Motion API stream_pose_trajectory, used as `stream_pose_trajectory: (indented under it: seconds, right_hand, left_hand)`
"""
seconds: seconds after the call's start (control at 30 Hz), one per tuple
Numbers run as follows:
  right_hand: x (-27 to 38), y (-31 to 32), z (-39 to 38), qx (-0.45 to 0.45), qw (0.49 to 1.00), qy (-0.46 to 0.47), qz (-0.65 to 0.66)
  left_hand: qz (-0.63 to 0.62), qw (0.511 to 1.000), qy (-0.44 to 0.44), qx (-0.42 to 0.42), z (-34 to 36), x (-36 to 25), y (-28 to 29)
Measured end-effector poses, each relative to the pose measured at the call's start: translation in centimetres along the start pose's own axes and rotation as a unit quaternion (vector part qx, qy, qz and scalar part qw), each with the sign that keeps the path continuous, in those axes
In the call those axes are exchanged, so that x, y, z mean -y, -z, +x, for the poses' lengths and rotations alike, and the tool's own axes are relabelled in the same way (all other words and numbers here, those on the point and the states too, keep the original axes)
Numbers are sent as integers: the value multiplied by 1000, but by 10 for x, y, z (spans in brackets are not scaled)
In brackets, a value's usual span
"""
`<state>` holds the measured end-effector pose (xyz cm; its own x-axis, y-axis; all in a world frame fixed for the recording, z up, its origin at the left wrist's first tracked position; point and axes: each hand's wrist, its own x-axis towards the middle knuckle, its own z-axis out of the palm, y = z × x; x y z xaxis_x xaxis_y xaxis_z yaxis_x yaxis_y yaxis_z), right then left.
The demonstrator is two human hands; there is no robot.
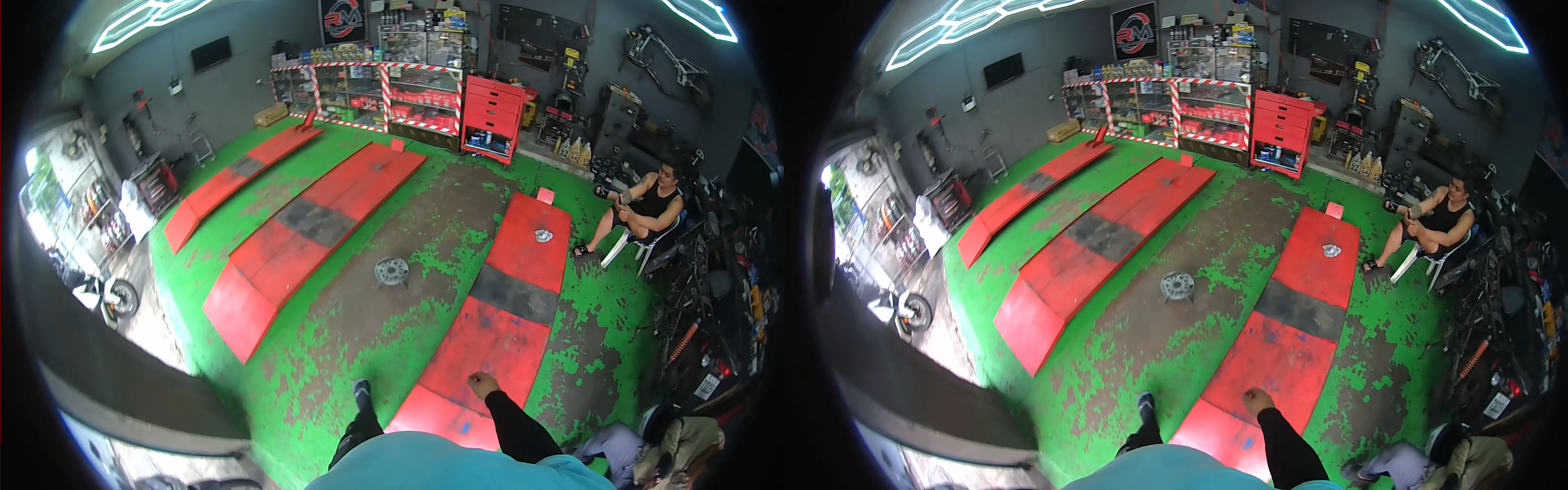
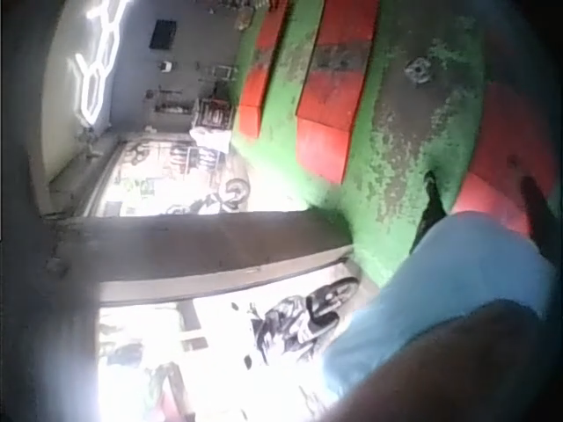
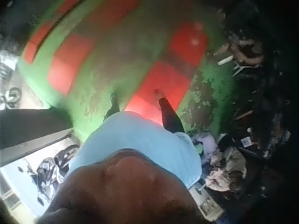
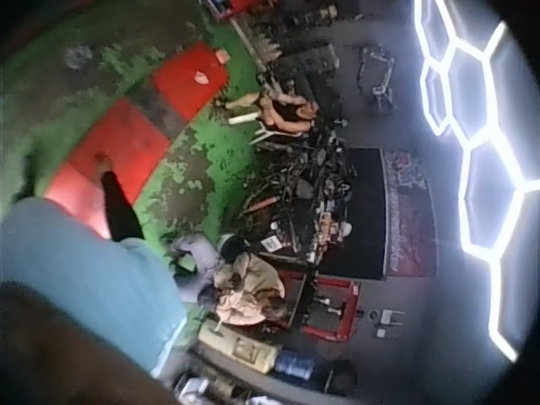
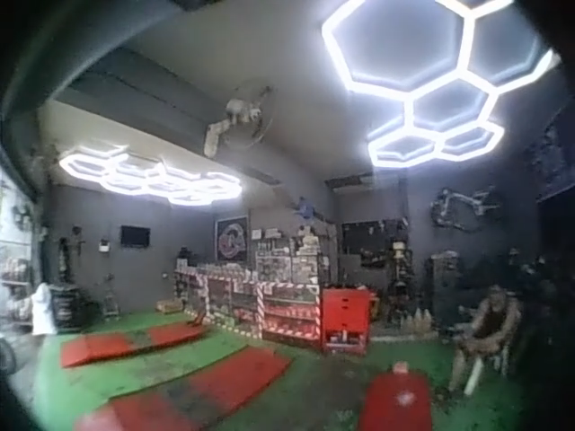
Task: Performing maintenance and repairs on a motorcycle, specifically adjusting the front brake assembly and retrieving tools.
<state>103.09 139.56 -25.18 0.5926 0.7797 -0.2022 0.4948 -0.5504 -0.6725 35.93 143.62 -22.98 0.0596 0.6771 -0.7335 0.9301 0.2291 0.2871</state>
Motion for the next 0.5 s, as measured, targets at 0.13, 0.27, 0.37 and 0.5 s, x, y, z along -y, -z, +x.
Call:
stream_pose_trajectory:
  seconds: [0.13, 0.27, 0.37, 0.5]
  right_hand:
    - [87, -23, 114, -28, 988, -82, 126]
    - [91, -47, 135, 63, 993, -98, -12]
    - [57, -47, 121, 45, 972, -228, 34]
    - [8, -44, 91, -67, 879, -468, 59]
  left_hand:
    - [5, 999, -24, 28, 118, -66, 100]
    - [-141, 988, -14, 57, 254, -168, 233]
    - [-285, 957, -38, 24, 367, -277, 344]
    - [-221, 961, -159, -46, 499, -480, 453]
